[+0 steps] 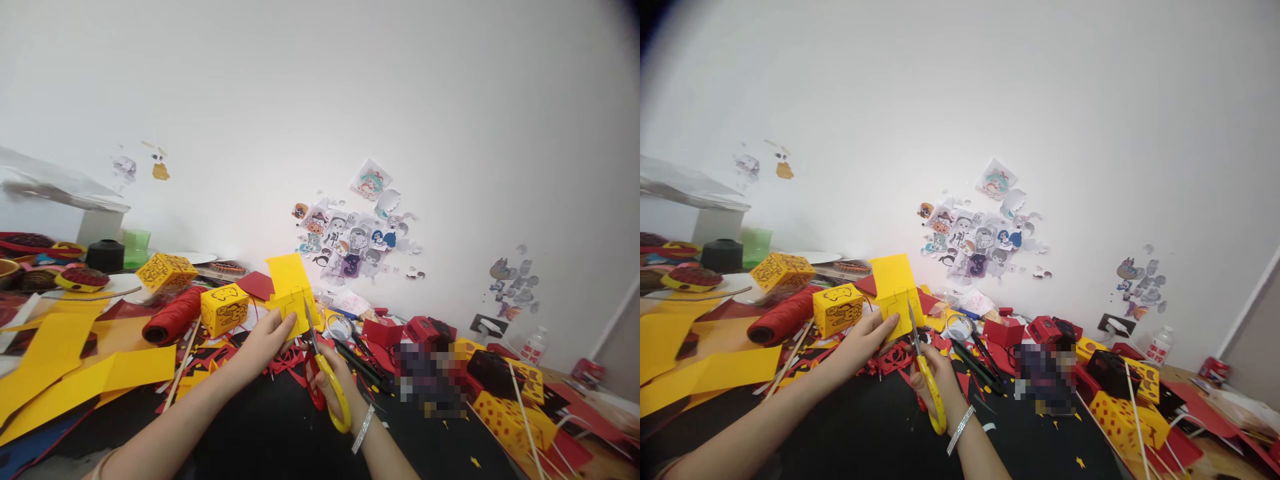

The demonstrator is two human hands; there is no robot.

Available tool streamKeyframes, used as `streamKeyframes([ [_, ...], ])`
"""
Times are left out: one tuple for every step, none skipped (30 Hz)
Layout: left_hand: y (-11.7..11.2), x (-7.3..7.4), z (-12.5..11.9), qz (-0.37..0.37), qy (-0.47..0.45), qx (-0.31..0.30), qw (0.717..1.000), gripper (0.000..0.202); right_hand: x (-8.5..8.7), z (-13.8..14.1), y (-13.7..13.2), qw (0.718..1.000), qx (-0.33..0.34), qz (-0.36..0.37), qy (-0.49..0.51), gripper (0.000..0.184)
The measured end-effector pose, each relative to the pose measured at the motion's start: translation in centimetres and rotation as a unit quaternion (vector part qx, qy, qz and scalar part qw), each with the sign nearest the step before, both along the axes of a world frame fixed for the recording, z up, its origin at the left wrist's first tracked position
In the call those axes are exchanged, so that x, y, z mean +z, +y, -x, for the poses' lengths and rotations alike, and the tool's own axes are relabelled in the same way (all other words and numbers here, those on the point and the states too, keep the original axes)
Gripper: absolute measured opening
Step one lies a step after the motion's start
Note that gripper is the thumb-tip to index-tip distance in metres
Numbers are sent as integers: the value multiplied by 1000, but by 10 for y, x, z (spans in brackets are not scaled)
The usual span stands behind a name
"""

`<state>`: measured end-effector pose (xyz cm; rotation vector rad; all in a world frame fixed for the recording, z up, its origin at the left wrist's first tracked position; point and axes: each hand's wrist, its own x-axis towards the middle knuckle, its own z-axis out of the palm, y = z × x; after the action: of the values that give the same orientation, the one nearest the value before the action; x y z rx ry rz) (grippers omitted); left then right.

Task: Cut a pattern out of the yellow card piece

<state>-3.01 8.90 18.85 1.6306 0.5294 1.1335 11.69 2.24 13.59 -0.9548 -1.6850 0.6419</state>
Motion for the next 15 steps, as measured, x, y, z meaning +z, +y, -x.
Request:
streamKeyframes([
  [0,0,0,-1,1,-1,1000,35,1,0,0,1000,-5,-6,-2,65],
  [-1,1,0,0,2,-2,1000,35,1,1,0,1000,-9,-12,-3,65],
  [-1,1,0,0,5,-2,1000,35,2,1,0,1000,-11,-16,-3,65],
  [0,0,1,0,8,-2,1000,35,2,2,0,1000,-12,-19,-2,65],
  [0,0,1,-1,11,-2,1000,35,2,2,0,1000,-13,-21,1,65],
  [1,-1,1,-2,13,-2,1000,35,2,2,0,1000,-14,-20,4,65],
  [2,-2,1,-4,15,-4,1000,35,1,2,1,1000,-14,-18,8,66],
  [3,-3,1,-5,16,-5,1000,34,0,2,1,1000,-14,-16,11,67],
  [4,-4,1,-5,18,-8,1000,34,-1,2,2,1000,-15,-15,13,66],
  [5,-5,1,-6,20,-11,1000,34,-2,2,2,1000,-17,-16,14,66],
  [5,-6,1,-6,21,-13,1000,34,-3,2,3,1000,-18,-17,14,65],
  [5,-6,1,-6,21,-13,1000,34,-3,2,4,1000,-18,-18,14,64],
  [5,-6,1,-6,18,-12,1000,33,-4,2,4,1000,-19,-20,15,64],
  [5,-6,1,-6,17,-12,1000,34,-4,1,5,999,-19,-21,16,64],
  [5,-5,1,-4,15,-11,1000,34,-4,1,5,999,-19,-22,16,64],
])
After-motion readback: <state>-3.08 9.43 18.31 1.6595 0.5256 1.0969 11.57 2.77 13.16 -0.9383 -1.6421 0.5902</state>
